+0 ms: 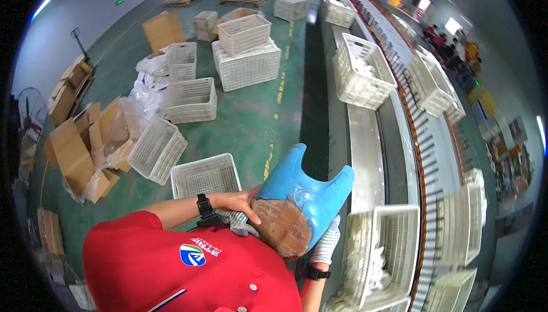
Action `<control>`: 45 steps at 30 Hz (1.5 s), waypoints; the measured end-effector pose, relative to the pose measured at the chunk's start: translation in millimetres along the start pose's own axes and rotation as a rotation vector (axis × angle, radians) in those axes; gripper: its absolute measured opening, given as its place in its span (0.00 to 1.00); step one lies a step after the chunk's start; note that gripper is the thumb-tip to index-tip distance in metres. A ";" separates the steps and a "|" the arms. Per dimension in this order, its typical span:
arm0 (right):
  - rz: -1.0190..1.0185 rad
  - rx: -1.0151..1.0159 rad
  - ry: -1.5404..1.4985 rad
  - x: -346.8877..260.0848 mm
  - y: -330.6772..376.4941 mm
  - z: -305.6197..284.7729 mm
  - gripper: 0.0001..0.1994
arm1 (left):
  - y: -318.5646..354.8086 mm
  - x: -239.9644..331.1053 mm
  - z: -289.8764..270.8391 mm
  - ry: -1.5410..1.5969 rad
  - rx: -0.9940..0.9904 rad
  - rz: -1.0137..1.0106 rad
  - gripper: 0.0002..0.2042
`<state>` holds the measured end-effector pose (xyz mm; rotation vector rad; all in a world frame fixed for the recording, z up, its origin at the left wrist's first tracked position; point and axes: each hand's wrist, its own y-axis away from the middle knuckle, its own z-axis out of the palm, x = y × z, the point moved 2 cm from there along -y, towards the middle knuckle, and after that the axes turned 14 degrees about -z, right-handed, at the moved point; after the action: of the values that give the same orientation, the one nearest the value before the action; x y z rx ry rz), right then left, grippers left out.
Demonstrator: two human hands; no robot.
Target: The recorder walks through a manufacturing facility, turns on a standing fan, picks up a blue plastic stool, and carries it to a group of seated workers.
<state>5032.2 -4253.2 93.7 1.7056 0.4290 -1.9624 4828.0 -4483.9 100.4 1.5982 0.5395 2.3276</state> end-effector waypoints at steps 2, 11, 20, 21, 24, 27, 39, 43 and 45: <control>0.063 -0.094 -0.020 10.6 -60.2 8.5 0.34 | -16.1 13.6 -18.4 -0.041 0.131 0.057 0.62; 0.180 -0.443 -0.013 7.0 -273.6 100.7 0.35 | -103.8 66.1 -111.8 0.255 0.360 0.060 0.60; 0.192 -0.434 -0.145 30.7 -497.2 227.1 0.31 | -205.8 176.1 -321.4 0.107 0.400 0.251 0.59; 0.142 -0.474 -0.152 24.2 -515.9 249.6 0.30 | -213.7 188.8 -341.9 0.136 0.437 0.252 0.59; 0.223 -0.512 -0.145 -7.3 -549.5 316.8 0.29 | -226.3 231.6 -401.9 0.257 0.390 0.270 0.61; 0.276 -0.613 -0.169 16.0 -618.1 374.9 0.29 | -232.5 265.6 -460.4 0.175 0.542 0.214 0.65; 0.398 -0.599 -0.441 21.8 -885.8 732.8 0.29 | -309.6 390.6 -701.9 0.496 0.954 0.440 0.63; 0.336 -0.558 -0.429 -4.6 -915.5 849.5 0.29 | -307.5 482.7 -733.6 0.682 1.034 0.359 0.60; 0.611 -1.341 -0.218 -0.2 -928.8 896.9 0.28 | -328.4 465.4 -782.5 0.613 1.105 0.380 0.60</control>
<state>3773.8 -3972.5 161.4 0.6045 0.7699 -0.9205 3933.7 -4113.8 89.6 1.2959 2.1019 3.0252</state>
